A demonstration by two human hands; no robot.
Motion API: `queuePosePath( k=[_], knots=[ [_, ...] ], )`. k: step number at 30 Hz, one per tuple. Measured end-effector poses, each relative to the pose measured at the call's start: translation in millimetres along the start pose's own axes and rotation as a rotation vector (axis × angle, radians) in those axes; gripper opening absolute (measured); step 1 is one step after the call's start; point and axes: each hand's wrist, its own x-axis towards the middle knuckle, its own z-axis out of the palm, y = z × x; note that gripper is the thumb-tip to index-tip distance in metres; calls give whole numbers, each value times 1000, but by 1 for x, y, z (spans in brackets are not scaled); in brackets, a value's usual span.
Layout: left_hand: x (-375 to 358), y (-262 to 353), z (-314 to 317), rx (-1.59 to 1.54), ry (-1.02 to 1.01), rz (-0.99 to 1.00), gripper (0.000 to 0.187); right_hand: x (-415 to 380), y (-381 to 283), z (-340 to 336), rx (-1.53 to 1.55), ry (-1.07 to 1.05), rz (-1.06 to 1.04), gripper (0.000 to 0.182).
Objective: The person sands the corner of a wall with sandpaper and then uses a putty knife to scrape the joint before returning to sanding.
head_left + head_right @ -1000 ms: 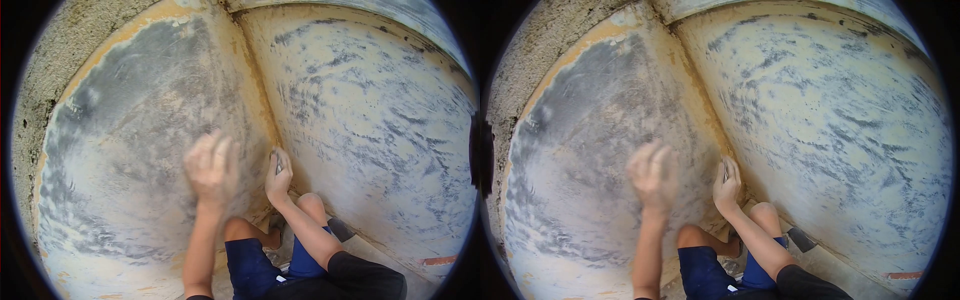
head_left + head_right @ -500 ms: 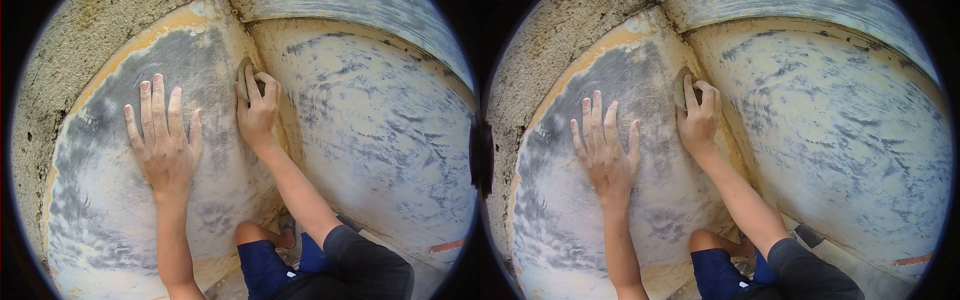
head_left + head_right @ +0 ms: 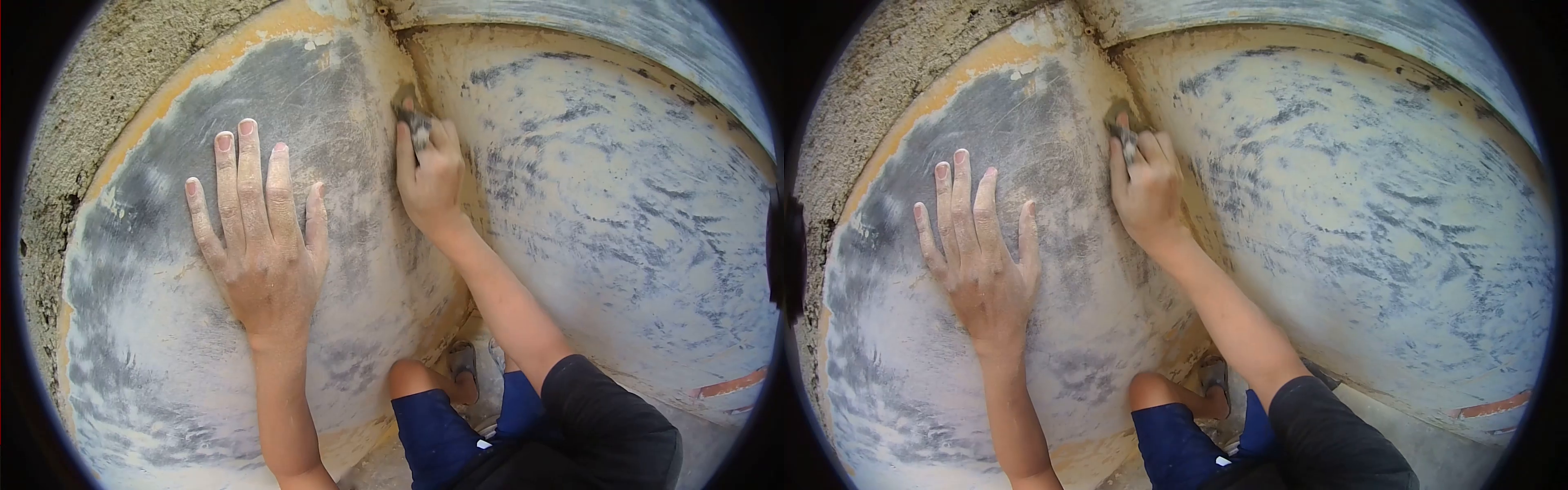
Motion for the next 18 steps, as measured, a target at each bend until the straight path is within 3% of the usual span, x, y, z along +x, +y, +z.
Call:
queuePosePath(
  k=[3, 5, 14, 18],
  knots=[
    [1, 2, -2, 13, -17, -4, 47, -1, 4, -6, -18, -87, -29, 18],
    [0, 1, 1, 15, -1, -2, 47, 27, -3, 8, 32, 8, -70, 17],
    [1, 1, -1, 17, -9, -7, 47, -1, 4, -4, -13, -69, -54, 21],
    [1, 2, -2, 31, -12, 3, 48, 29, -2, 9, 45, 6, -39, 24]
  ],
)
